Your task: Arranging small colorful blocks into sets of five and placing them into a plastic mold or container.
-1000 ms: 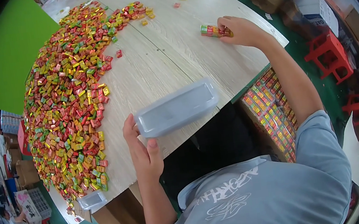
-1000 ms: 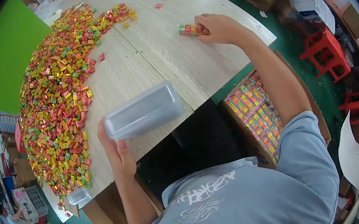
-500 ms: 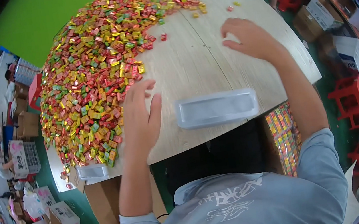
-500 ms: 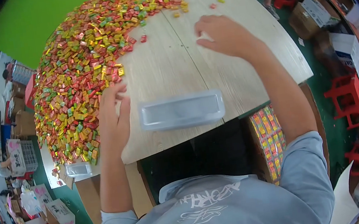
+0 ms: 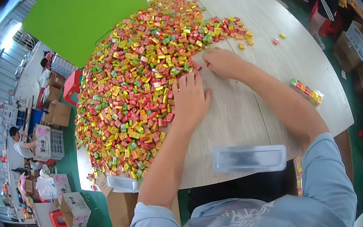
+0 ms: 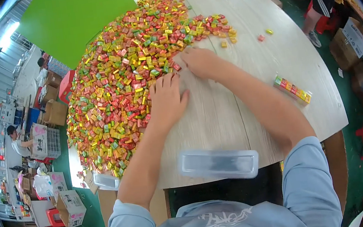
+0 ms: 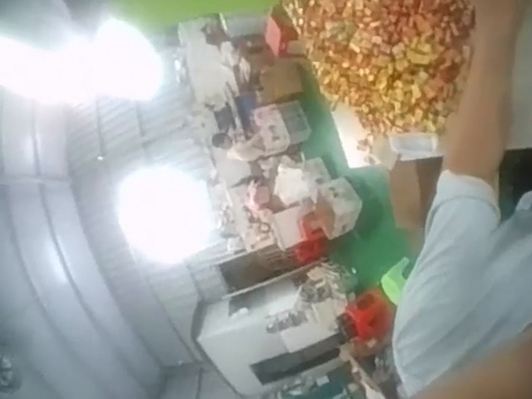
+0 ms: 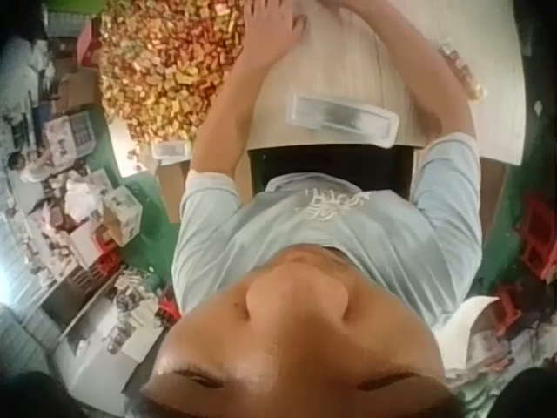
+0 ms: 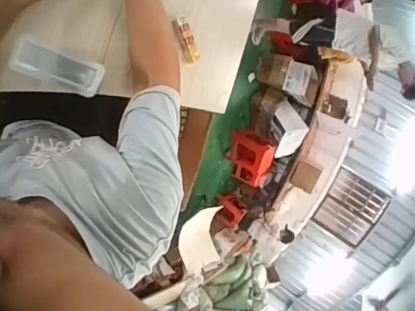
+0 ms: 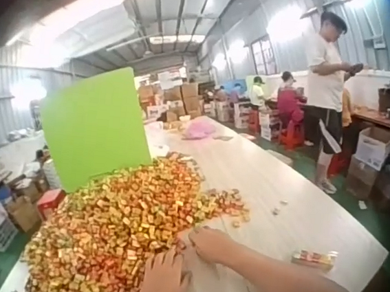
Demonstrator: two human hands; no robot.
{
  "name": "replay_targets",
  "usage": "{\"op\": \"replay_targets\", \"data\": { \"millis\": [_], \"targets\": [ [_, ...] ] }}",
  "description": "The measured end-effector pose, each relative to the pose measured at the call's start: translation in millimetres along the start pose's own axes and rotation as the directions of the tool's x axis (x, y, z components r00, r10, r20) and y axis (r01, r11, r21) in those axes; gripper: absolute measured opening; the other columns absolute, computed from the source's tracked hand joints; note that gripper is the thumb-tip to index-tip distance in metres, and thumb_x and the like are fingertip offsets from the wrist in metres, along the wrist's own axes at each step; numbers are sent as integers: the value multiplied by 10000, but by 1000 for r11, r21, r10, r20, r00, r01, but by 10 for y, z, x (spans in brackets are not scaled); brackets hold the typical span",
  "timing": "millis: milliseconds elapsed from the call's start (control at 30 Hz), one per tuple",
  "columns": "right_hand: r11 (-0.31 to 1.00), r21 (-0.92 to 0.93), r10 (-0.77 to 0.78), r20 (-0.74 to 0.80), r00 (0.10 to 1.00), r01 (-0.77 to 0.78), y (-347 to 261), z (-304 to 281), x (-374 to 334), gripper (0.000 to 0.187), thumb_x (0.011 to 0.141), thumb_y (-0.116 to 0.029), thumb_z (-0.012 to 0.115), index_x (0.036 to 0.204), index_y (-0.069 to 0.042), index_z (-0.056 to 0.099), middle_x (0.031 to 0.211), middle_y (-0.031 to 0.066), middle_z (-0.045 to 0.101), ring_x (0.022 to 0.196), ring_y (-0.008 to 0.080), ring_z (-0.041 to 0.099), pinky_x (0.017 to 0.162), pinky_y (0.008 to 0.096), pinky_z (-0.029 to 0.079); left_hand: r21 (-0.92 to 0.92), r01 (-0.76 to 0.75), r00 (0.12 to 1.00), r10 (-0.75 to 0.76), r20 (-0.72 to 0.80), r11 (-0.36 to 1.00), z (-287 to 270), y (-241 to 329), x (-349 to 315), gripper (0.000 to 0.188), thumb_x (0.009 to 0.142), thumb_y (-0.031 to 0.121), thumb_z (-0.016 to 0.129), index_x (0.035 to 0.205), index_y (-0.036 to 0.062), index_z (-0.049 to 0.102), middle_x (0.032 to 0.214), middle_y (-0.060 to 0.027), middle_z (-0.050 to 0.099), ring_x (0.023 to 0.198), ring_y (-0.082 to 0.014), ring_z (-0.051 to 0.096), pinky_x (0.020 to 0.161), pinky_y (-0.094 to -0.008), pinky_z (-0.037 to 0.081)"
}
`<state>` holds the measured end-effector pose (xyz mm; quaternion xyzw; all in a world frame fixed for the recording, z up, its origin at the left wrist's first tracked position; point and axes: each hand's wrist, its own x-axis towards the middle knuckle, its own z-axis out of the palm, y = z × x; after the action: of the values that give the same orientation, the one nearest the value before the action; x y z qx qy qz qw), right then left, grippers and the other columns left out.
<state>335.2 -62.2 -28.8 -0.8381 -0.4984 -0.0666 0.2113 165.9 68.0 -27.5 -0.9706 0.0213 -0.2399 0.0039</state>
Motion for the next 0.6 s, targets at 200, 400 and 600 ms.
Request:
{"op": "replay_targets", "data": {
  "millis": [200, 400, 600],
  "targets": [
    [997, 73, 7, -33, 999, -5, -120, 1, 323, 209, 951, -184, 630, 1122, -64, 638, 1063, 151, 661, 1019, 361, 652, 865, 479, 540, -33, 2, 995, 2, 98, 999, -105, -5, -34, 472, 906, 336, 731, 1267, 51, 622, 1324, -136, 557, 1229, -318, 519, 1033, -502, 410],
    [999, -1, 36, 68, 997, -36, -182, 111, 483, 259, 954, -219, 629, 1175, -83, 638, 1100, 156, 661, 1042, 351, 674, 847, 489, 557, -97, -9, 994, 20, 110, 995, -180, -76, -67, 420, 898, 342, 735, 1189, 50, 657, 1237, -135, 574, 1155, -314, 553, 1004, -496, 420],
    [992, 104, -74, 17, 997, 72, -127, 128, 465, 167, 948, -190, 637, 1063, -70, 655, 1072, 147, 649, 1000, 348, 668, 852, 470, 542, -33, 17, 994, -13, 112, 999, -249, -130, -43, 354, 902, 351, 727, 1097, 61, 670, 1120, -116, 605, 1083, -313, 576, 961, -490, 436]
  ]
}}
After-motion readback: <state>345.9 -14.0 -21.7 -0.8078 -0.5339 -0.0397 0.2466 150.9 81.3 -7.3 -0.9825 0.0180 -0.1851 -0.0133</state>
